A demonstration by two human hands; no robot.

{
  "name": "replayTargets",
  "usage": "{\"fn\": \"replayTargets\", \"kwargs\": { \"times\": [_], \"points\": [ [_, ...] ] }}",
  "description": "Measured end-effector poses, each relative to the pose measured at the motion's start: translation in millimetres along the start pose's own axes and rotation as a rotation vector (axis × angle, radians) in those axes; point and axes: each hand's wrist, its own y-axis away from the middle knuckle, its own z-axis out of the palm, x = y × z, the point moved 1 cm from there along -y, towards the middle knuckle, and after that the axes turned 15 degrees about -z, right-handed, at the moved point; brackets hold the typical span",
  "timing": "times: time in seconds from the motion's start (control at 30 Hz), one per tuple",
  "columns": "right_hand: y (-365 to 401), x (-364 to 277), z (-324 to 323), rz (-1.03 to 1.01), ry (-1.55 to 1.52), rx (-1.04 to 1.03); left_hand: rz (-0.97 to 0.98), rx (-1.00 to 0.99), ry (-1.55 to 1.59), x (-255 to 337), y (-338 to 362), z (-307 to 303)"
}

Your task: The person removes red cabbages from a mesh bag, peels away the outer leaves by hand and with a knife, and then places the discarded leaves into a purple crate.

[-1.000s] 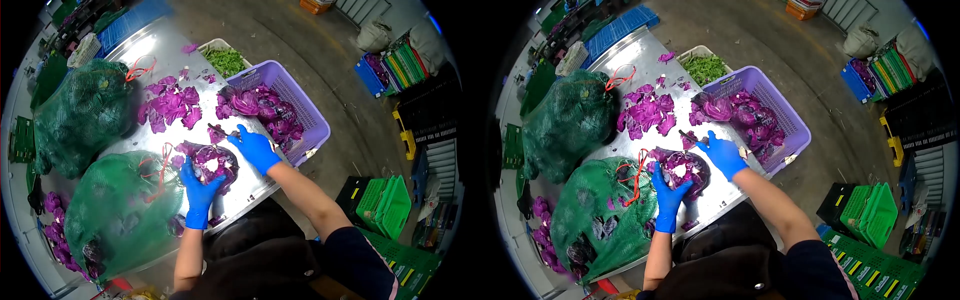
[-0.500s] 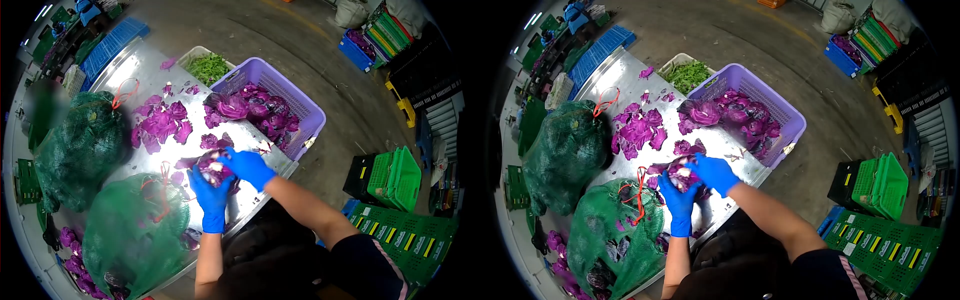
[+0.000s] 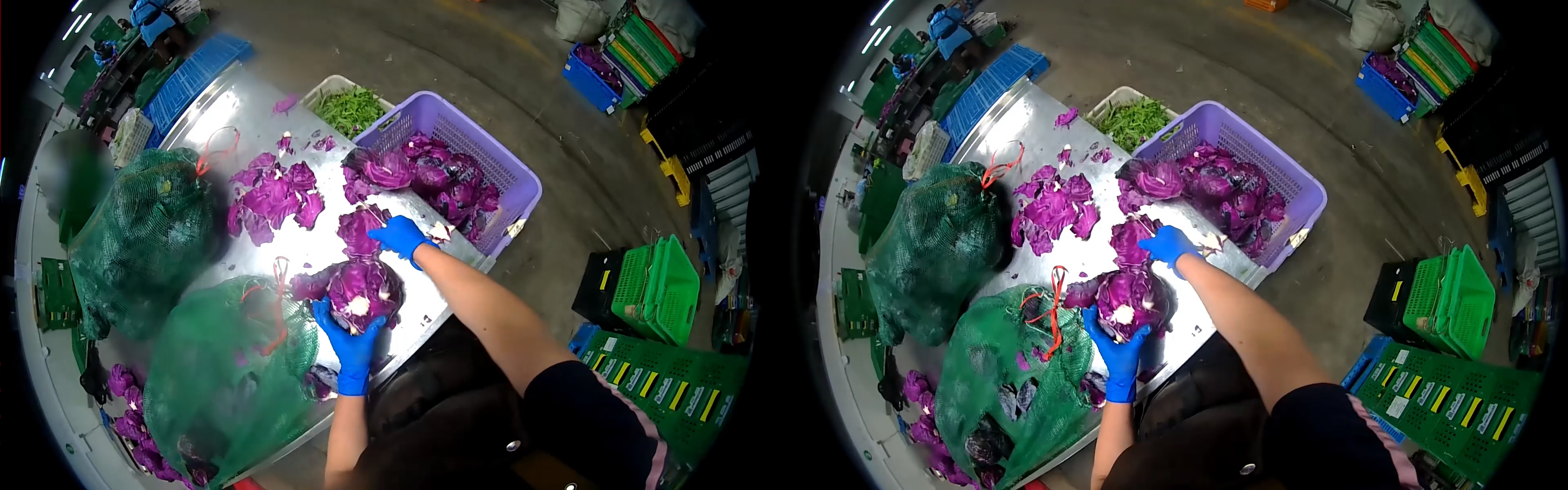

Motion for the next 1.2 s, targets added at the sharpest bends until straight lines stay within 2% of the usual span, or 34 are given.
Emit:
{"fn": "replayTargets", "kwargs": {
  "times": [0.03,0.07,0.13,0.17,0.33,0.43,0.53,0.6,0.63,0.67,0.77,0.8,0.83,0.9,0.97,1.0,1.07,1.13,1.2],
  "points": [
    [23.8,-21.6,-3.7,-0.062,-0.024,0.014,-0.058,-0.004,0.087,6.7,0.3,0.4],
    [25.9,-9.7,0.4,-0.211,0.131,0.066,-0.112,-0.005,0.183,15.3,-2.0,2.5],
    [88.8,-59.8,-4.6,-0.186,0.478,-0.086,-0.16,-0.003,0.277,15.8,-5.4,5.4],
    [100.2,-48.1,7.6,-0.277,0.425,-0.103,-0.148,0.029,0.262,14.9,-8.5,9.2],
    [104.8,-27.1,16.3,-0.4,0.318,0.035,-0.153,0.056,0.207,20.9,-11.3,10.8],
    [107.9,-29.3,9.7,-0.36,0.476,0.088,-0.106,0.064,0.068,29.4,-16.0,14.6],
    [89.7,2.7,-3.9,-0.404,0.615,0.12,-0.192,0.067,0.118,32.9,-21.0,14.8],
    [72.2,35.4,-18.9,-0.305,0.512,0.201,-0.28,0.053,0.166,14.4,-25.7,2.3],
    [63.5,51.9,-26.4,-0.258,0.459,0.245,-0.258,0.007,0.259,11.2,-27.0,-2.5],
    [66.8,42.7,-26.7,-0.281,0.531,0.221,-0.244,-0.033,0.351,9.1,-25.5,-5.2],
    [86.5,-23.6,-37.2,-0.459,0.779,0.178,-0.223,-0.189,0.272,5.0,-43.6,-18.3],
    [93.0,-50.9,-39.1,-0.546,0.636,0.219,-0.216,-0.255,0.255,3.3,-53.2,-21.4],
    [87.4,-63.0,-32.1,-0.638,0.542,0.126,-0.196,-0.375,0.262,24.2,-63.1,-23.3],
    [76.5,-87.6,-18.4,-0.785,0.324,-0.09,-0.066,-0.449,0.113,22.2,-82.1,-25.6],
    [46.4,-55.3,2.4,-0.851,0.306,-0.205,-0.057,-0.327,0.119,19.7,-82.9,-24.2],
    [46.5,-54.7,1.8,-0.794,0.274,-0.221,-0.054,-0.265,0.122,21.0,-83.2,-23.5],
    [46.6,-53.8,0.1,-0.68,0.213,-0.245,-0.231,0.066,0.236,30.5,-51.6,-16.0],
    [59.6,-51.0,-0.4,-0.561,0.29,-0.202,-0.248,0.08,0.062,31.8,-36.4,4.0],
    [72.4,-38.1,8.9,-0.584,0.376,-0.053,-0.254,0.103,-0.033,32.2,-33.9,17.6]
  ]
}}
